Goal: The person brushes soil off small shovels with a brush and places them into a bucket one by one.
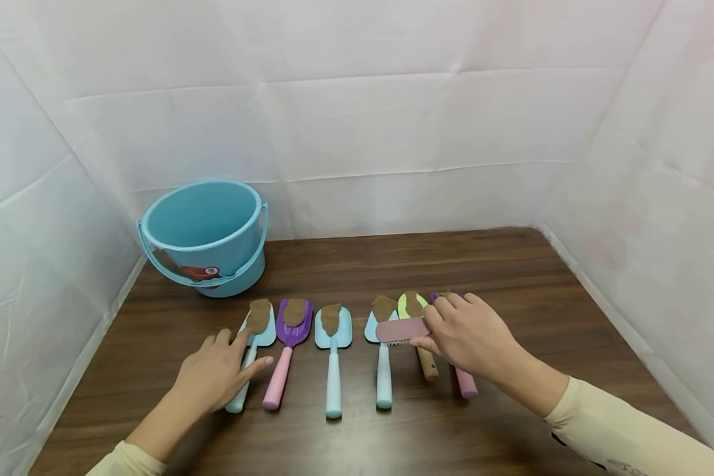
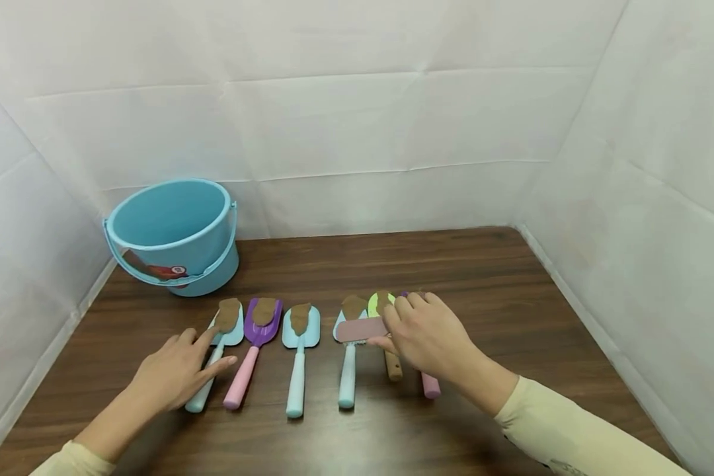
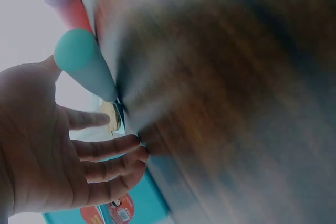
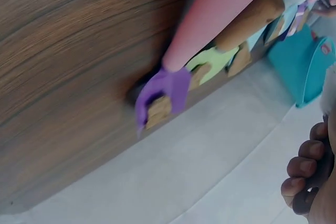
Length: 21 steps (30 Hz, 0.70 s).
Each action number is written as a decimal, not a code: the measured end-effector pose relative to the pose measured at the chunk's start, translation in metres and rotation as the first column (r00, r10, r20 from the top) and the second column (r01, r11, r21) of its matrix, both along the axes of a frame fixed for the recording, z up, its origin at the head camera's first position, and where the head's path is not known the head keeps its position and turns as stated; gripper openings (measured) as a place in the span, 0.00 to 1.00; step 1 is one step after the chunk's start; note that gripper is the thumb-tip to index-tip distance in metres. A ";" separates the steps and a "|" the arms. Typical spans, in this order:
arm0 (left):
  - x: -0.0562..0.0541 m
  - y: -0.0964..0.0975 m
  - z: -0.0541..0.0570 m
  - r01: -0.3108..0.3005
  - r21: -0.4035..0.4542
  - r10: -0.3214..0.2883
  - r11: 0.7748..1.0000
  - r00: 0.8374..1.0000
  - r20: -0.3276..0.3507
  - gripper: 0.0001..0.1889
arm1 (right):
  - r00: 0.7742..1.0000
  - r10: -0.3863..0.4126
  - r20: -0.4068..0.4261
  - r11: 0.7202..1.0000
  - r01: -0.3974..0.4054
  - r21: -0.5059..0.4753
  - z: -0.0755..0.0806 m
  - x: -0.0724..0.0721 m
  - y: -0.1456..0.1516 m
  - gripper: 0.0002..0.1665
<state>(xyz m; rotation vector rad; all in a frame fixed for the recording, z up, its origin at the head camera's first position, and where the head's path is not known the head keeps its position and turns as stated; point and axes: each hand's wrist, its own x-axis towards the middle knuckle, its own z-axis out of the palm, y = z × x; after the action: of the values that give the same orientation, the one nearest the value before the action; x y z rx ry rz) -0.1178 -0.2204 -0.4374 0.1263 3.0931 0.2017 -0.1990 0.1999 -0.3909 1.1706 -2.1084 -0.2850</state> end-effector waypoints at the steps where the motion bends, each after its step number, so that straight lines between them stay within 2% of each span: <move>1: -0.002 0.002 -0.001 -0.003 -0.003 0.003 1.000 1.000 0.003 0.45 | 1.000 0.002 -0.006 1.000 -0.002 0.001 0.000 0.001 -0.002 0.35; 7: -0.007 0.011 -0.003 -0.024 -0.019 0.024 1.000 1.000 0.010 0.44 | 0.999 0.010 0.032 1.000 -0.009 -0.029 -0.004 0.006 -0.008 0.38; 12: -0.007 0.013 -0.007 -0.027 -0.023 0.027 0.999 1.000 0.004 0.43 | 0.997 -0.015 0.072 1.000 0.016 -0.012 -0.006 0.010 -0.008 0.38; 17: -0.004 0.012 -0.008 -0.033 -0.038 0.034 0.999 0.999 0.019 0.29 | 0.994 -0.041 0.100 0.999 0.041 -0.004 -0.008 0.013 -0.006 0.37; 21: -0.002 0.010 -0.009 -0.033 -0.053 0.033 0.998 0.999 -0.018 0.19 | 0.991 -0.049 0.121 0.999 0.051 -0.007 -0.010 0.015 -0.006 0.37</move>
<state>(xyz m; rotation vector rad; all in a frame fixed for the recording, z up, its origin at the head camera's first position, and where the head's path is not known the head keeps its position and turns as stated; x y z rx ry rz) -0.1199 -0.2100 -0.4461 0.0756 3.1158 0.1203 -0.1845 0.1936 -0.4012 1.1564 -2.2442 -0.2317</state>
